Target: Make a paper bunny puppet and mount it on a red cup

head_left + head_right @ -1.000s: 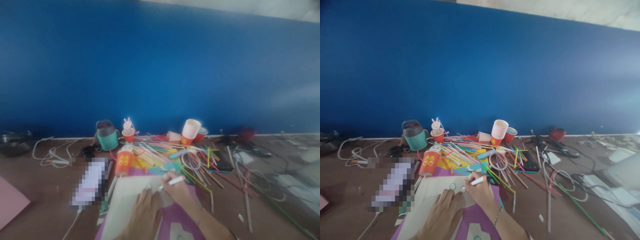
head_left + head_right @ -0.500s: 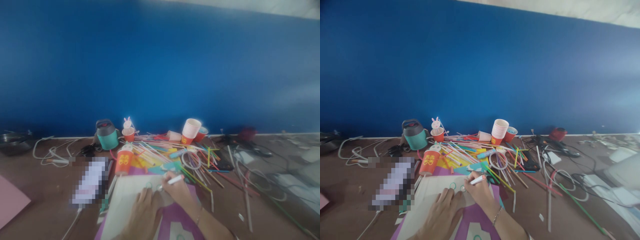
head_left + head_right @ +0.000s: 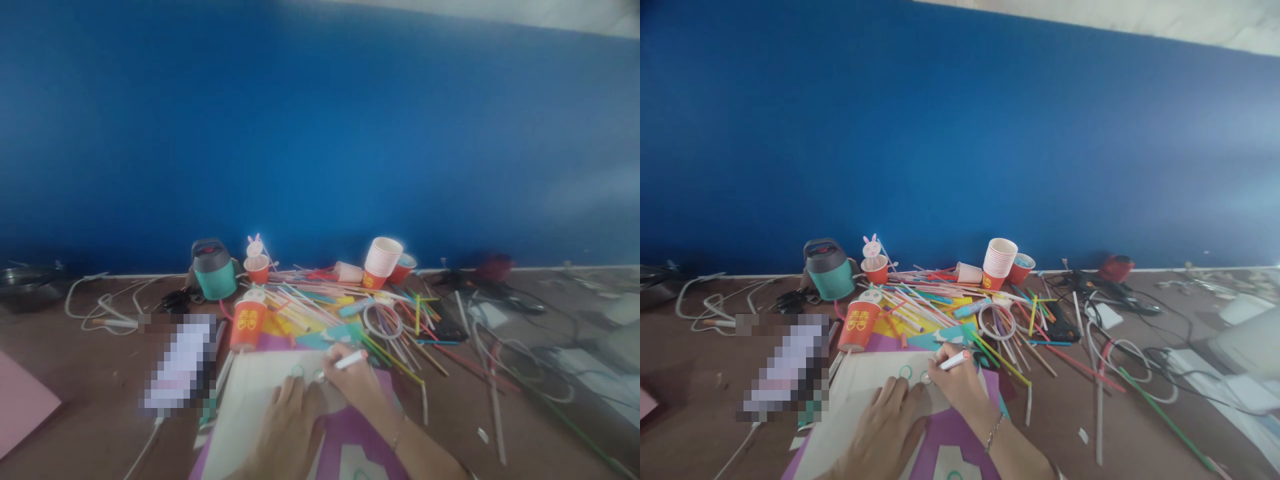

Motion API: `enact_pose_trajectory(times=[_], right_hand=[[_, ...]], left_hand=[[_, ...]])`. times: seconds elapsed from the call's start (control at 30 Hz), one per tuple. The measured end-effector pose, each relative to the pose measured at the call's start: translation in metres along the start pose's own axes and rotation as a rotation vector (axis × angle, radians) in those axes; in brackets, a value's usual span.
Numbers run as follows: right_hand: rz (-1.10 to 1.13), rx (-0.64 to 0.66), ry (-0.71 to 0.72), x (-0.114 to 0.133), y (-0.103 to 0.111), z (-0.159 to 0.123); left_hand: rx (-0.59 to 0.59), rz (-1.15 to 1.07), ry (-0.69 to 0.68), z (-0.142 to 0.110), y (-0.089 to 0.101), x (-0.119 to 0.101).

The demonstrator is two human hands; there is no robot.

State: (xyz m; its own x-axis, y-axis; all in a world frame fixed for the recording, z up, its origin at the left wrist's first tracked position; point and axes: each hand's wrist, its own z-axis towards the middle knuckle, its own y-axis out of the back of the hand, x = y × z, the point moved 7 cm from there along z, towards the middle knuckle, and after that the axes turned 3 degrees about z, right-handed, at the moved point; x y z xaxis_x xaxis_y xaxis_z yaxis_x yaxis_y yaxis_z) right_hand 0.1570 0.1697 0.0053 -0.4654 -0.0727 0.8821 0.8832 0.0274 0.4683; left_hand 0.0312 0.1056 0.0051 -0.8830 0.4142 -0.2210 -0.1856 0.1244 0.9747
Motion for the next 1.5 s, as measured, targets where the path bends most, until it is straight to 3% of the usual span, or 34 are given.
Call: enact_pose_trajectory(times=[1.5], right_hand=[[-0.050, -0.026, 0.017, 0.0040, 0.0010, -0.0008]], left_hand=[[-0.047, 0.013, -0.027, -0.0014, 0.0023, -0.0021]])
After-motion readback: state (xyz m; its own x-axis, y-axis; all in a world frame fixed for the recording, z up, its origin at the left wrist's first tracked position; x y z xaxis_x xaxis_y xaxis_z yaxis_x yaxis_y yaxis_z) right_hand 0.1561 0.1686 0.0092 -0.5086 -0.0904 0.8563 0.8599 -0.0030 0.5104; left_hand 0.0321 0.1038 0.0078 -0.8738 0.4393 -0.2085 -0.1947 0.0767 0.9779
